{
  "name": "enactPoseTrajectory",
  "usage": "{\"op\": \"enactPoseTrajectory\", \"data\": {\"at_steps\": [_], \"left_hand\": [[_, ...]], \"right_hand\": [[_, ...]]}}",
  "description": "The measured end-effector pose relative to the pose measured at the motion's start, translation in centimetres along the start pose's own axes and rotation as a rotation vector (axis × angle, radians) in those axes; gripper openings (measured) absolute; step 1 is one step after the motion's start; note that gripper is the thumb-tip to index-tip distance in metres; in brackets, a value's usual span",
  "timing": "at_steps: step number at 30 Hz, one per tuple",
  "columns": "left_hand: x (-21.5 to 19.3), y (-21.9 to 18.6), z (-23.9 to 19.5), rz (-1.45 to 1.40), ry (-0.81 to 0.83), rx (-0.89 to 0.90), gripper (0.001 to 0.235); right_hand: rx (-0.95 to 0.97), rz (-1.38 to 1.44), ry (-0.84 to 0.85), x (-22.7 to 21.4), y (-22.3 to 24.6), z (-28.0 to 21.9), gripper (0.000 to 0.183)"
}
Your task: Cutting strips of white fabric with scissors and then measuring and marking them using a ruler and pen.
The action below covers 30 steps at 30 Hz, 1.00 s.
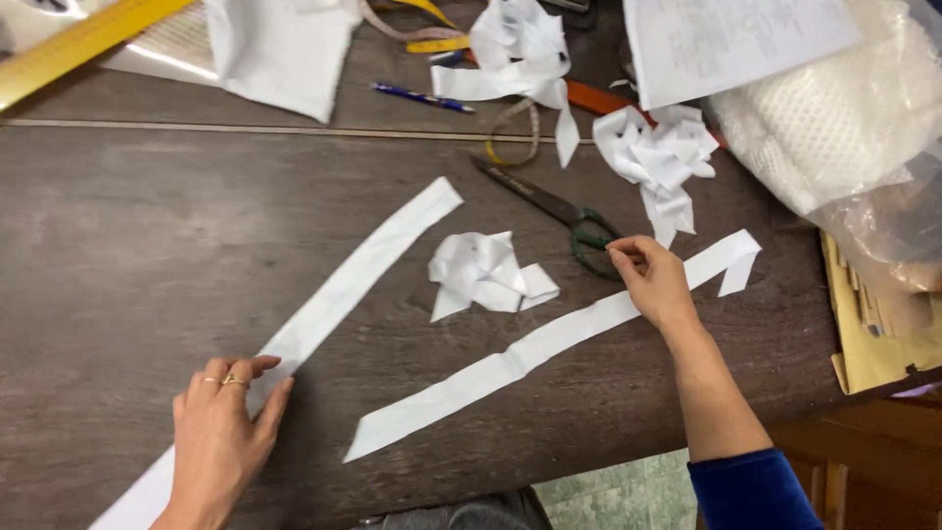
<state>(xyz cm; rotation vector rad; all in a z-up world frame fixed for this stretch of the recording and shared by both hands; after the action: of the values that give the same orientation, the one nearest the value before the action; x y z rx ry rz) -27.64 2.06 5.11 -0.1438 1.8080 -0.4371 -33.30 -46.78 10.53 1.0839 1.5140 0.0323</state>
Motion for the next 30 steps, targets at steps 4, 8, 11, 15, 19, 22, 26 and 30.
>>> {"op": "enactPoseTrajectory", "data": {"at_steps": [4,8,11,15,19,22,26,30], "left_hand": [[2.2,-2.7,-0.6,0.008,-0.028,-0.005,0.037],[3.8,-6.4,-1.1,-0.021,-0.009,0.036,0.035],[4.0,-6.8,0.4,-0.003,-0.109,0.090,0.036],[3.7,-4.6,2.9,0.102,-0.206,-0.046,0.059],[5.0,-3.2,3.9,0.167,-0.188,-0.074,0.072],[5.9,-2.1,5.4,0.223,-0.170,-0.111,0.068],[5.9,0.7,9.0,0.304,-0.047,-0.106,0.029],[2.0,3.3,14.4,0.044,-0.488,0.127,0.023]], "right_hand": [[-0.004,0.011,-0.032,-2.3,-5.1,0.7,0.017],[-0.011,0.055,-0.059,-3.9,-8.2,1.2,0.017],[0.018,0.087,-0.053,-4.9,-8.4,1.2,0.019],[-0.198,0.041,-0.131,-3.3,-12.1,4.2,0.013],[-0.384,0.042,-0.113,-0.5,-8.5,6.1,0.014],[-0.612,-0.054,-0.097,1.6,-5.5,7.6,0.021],[-0.586,-0.154,0.041,3.2,-2.3,8.6,0.036],[-0.580,-0.222,0.130,3.6,-1.6,9.1,0.039]]}}
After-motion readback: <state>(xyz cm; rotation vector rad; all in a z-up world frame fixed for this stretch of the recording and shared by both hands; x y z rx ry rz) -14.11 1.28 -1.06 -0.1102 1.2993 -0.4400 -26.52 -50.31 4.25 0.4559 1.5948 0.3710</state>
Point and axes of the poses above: each hand's wrist, its own z-axis towards the middle knuckle, its own x-axis out of the palm, y = z × x, the point moved 1 cm from there along z, towards the middle knuckle, and after that the axes turned 3 degrees about -x, right-handed, at the moved point
